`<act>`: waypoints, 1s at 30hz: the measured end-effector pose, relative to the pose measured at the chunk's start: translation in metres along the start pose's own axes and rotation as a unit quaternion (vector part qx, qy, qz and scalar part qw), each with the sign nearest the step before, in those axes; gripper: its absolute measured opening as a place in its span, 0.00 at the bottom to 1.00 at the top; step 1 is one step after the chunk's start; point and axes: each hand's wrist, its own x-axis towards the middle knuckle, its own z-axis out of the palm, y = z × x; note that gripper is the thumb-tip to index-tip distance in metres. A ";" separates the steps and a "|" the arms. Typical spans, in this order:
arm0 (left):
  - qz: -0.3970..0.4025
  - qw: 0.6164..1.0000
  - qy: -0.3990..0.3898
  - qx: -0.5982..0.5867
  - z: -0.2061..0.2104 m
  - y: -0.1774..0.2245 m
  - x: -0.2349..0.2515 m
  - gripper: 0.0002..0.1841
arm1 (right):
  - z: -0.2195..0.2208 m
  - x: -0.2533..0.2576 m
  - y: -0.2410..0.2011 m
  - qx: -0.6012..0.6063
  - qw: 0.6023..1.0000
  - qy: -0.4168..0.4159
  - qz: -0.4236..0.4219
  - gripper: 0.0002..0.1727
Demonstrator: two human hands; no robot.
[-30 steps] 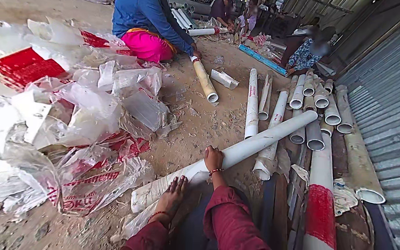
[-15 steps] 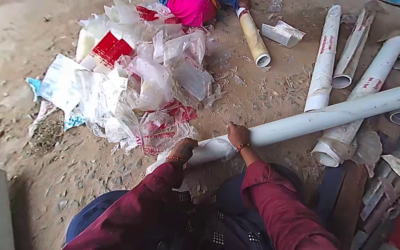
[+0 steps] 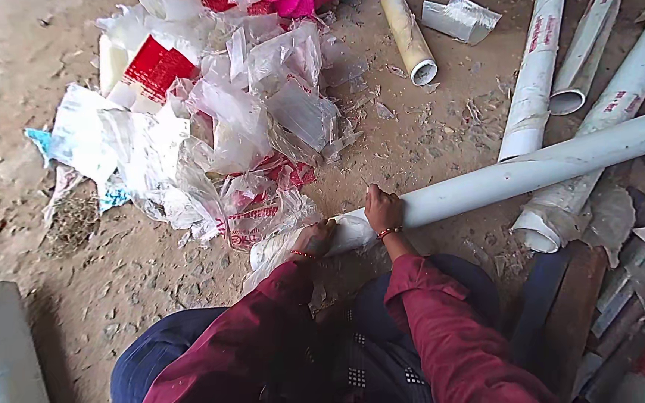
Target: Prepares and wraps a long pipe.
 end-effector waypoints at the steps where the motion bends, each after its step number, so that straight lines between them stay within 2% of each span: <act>1: 0.006 1.000 -0.003 -0.004 0.002 0.001 -0.006 0.24 | 0.000 -0.002 0.001 -0.001 1.000 0.012 -0.007 0.13; 6: 0.060 0.998 0.007 -0.022 0.019 0.001 -0.029 0.20 | 0.008 -0.016 0.010 -0.027 0.991 0.114 -0.068 0.11; 9: 0.080 0.996 0.041 -0.003 0.019 0.003 -0.041 0.19 | 0.008 -0.018 0.010 -0.033 0.990 0.118 -0.070 0.12; 13: 0.117 0.952 0.280 -0.025 0.015 0.003 -0.053 0.17 | 0.006 -0.016 0.005 -0.030 0.994 0.090 -0.051 0.13; 14: 0.092 0.954 0.280 -0.048 0.009 0.004 -0.050 0.17 | 0.005 -0.016 0.003 -0.028 0.996 0.077 -0.044 0.13; 16: 0.026 0.975 0.198 -0.095 -0.005 0.004 -0.035 0.26 | 0.003 -0.016 0.001 -0.029 0.997 0.059 -0.037 0.14; 18: 0.001 0.984 0.125 -0.130 -0.010 0.003 -0.008 0.34 | 0.003 -0.014 0.002 -0.034 0.997 0.065 -0.038 0.15; 19: -0.003 0.984 0.095 -0.149 -0.010 0.005 0.003 0.32 | 0.002 -0.014 0.003 -0.033 0.996 0.071 -0.038 0.15; 21: -0.033 0.983 0.049 -0.173 -0.009 0.013 0.014 0.21 | 0.003 -0.014 0.004 -0.027 0.996 0.083 -0.037 0.14; 22: -0.047 0.982 0.057 -0.173 -0.006 0.017 0.015 0.18 | 0.003 -0.013 0.004 -0.023 0.996 0.083 -0.034 0.14; 26: 0.012 0.968 0.177 -0.178 0.020 0.016 0.005 0.17 | 0.001 -0.012 0.004 -0.001 0.998 0.057 -0.016 0.14; 30: 0.098 0.931 0.302 -0.179 0.051 0.020 -0.019 0.14 | 0.002 -0.011 0.005 -0.005 0.998 0.054 -0.014 0.15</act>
